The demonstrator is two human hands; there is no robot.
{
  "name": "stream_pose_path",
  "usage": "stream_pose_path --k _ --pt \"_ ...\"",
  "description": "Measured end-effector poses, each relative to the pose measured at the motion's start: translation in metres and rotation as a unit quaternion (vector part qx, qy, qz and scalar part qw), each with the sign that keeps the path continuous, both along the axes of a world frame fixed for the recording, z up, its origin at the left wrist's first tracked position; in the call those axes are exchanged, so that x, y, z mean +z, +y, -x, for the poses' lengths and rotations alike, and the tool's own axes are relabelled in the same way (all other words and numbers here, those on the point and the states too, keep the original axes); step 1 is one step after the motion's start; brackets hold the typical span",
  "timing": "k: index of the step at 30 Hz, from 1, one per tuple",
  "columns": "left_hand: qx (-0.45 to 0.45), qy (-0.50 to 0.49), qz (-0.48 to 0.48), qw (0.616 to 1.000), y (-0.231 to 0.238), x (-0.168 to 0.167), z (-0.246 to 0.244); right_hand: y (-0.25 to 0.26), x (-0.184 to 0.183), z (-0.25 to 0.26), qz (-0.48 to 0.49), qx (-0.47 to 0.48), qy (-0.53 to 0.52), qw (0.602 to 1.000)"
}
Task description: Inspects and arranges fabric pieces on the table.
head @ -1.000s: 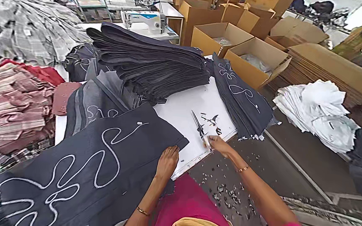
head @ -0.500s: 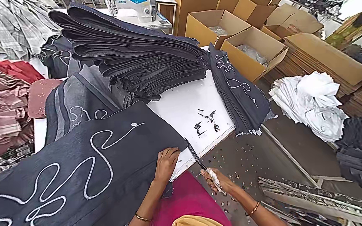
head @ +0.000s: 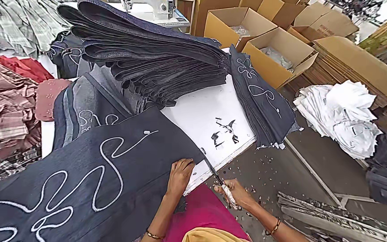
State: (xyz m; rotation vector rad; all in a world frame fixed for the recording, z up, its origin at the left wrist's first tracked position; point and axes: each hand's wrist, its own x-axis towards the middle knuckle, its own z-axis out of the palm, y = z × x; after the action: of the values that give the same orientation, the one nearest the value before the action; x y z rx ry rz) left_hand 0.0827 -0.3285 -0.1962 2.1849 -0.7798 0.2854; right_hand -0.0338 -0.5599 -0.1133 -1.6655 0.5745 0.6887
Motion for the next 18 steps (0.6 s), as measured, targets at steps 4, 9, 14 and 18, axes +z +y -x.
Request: stream_pose_path --k 4,9,14,18 --pt "0.001 -0.003 -0.001 1.0 0.0 0.001 0.0 0.004 0.005 -0.003 -0.018 -0.018 0.023 0.999" --pt "0.02 0.034 -0.007 0.999 -0.002 0.008 0.01 0.005 0.015 -0.045 -0.023 -0.048 -0.012 0.999" --pt "0.162 0.152 0.147 0.964 0.016 0.033 0.056 -0.007 0.026 -0.12 0.325 0.161 -0.111 0.925" --pt "0.296 0.454 0.496 0.678 0.045 0.066 0.087 -0.001 0.006 -0.152 0.438 0.193 -0.179 0.86"
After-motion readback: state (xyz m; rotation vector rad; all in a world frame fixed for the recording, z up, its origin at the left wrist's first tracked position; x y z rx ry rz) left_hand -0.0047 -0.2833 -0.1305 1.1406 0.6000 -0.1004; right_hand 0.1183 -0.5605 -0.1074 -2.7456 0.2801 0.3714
